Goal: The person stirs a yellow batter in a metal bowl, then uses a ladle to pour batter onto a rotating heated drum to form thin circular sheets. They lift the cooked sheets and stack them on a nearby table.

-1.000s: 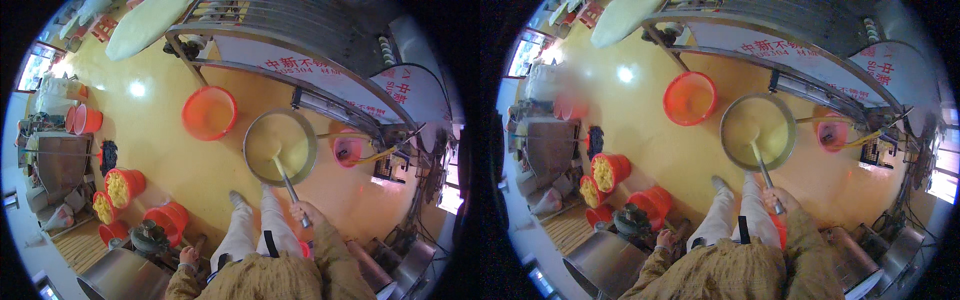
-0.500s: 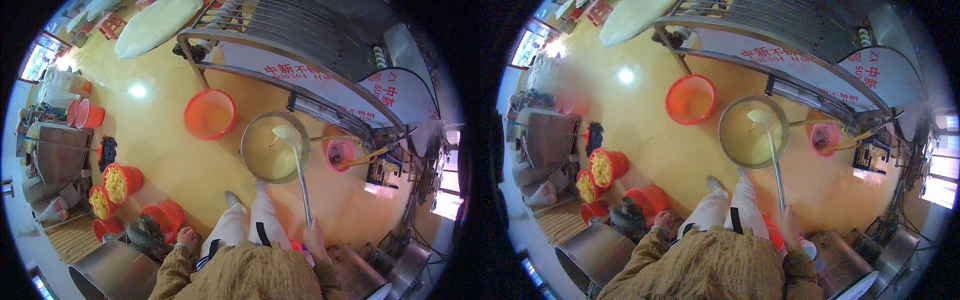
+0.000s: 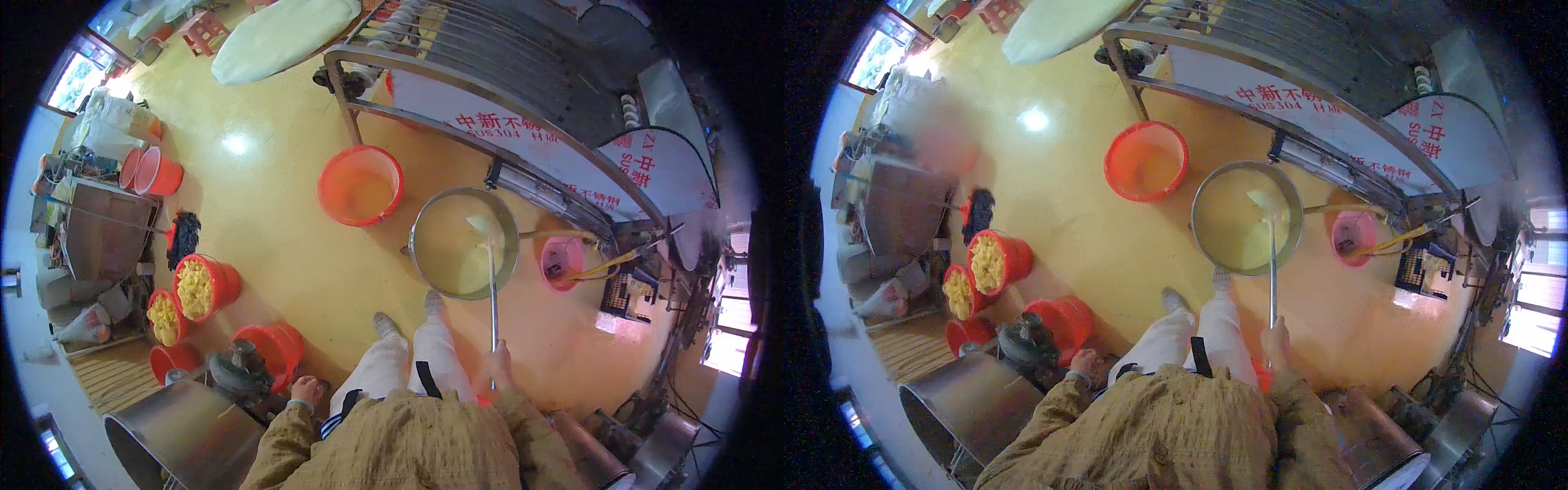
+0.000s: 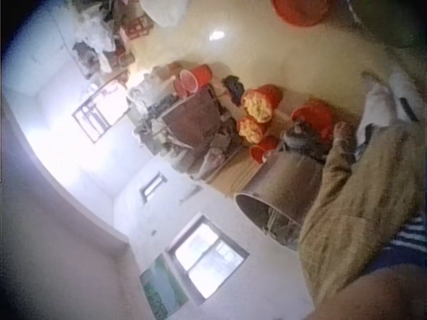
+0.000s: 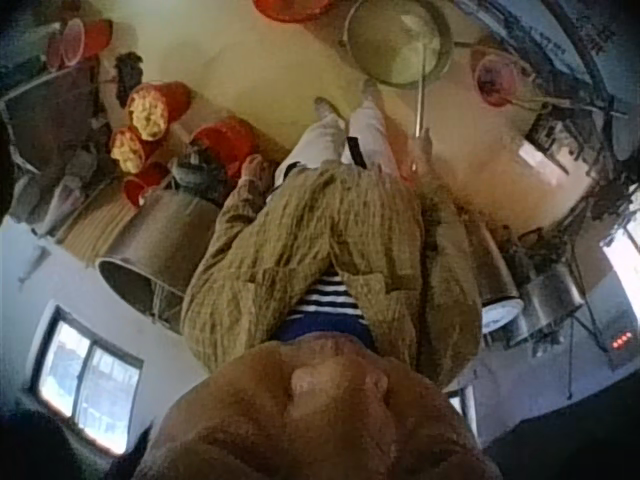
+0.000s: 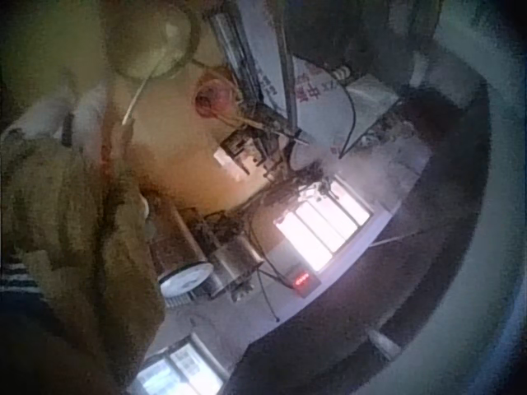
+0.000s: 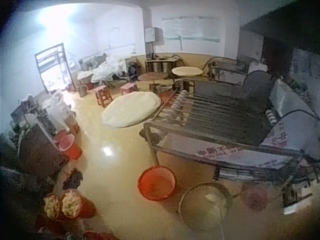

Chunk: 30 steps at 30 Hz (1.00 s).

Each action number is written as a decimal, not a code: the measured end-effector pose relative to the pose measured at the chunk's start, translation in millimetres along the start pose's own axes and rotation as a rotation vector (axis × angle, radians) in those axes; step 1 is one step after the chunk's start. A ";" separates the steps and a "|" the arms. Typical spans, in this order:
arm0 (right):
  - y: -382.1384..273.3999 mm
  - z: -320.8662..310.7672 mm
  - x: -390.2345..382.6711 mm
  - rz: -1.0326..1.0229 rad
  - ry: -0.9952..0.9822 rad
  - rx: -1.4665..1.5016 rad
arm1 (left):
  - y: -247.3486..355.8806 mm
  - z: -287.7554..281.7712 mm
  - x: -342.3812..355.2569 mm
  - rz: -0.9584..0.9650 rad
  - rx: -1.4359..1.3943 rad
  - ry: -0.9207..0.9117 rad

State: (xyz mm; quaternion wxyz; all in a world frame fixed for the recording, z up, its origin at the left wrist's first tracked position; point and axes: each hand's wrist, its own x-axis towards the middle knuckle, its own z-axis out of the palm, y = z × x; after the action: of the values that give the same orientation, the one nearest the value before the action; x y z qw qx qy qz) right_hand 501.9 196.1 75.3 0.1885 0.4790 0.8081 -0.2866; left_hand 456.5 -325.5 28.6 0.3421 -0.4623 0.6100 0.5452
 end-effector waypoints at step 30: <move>-102.4 -63.1 -65.7 0.473 -1.208 2.250 | 144.0 -6.4 121.3 0.122 0.004 -0.061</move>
State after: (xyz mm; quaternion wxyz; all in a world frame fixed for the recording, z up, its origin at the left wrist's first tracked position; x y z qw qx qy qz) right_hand 440.6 154.4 190.6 0.0632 0.2993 -0.1903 -0.9329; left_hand 281.1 -358.1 -31.9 0.3279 -0.4067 0.6272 0.5777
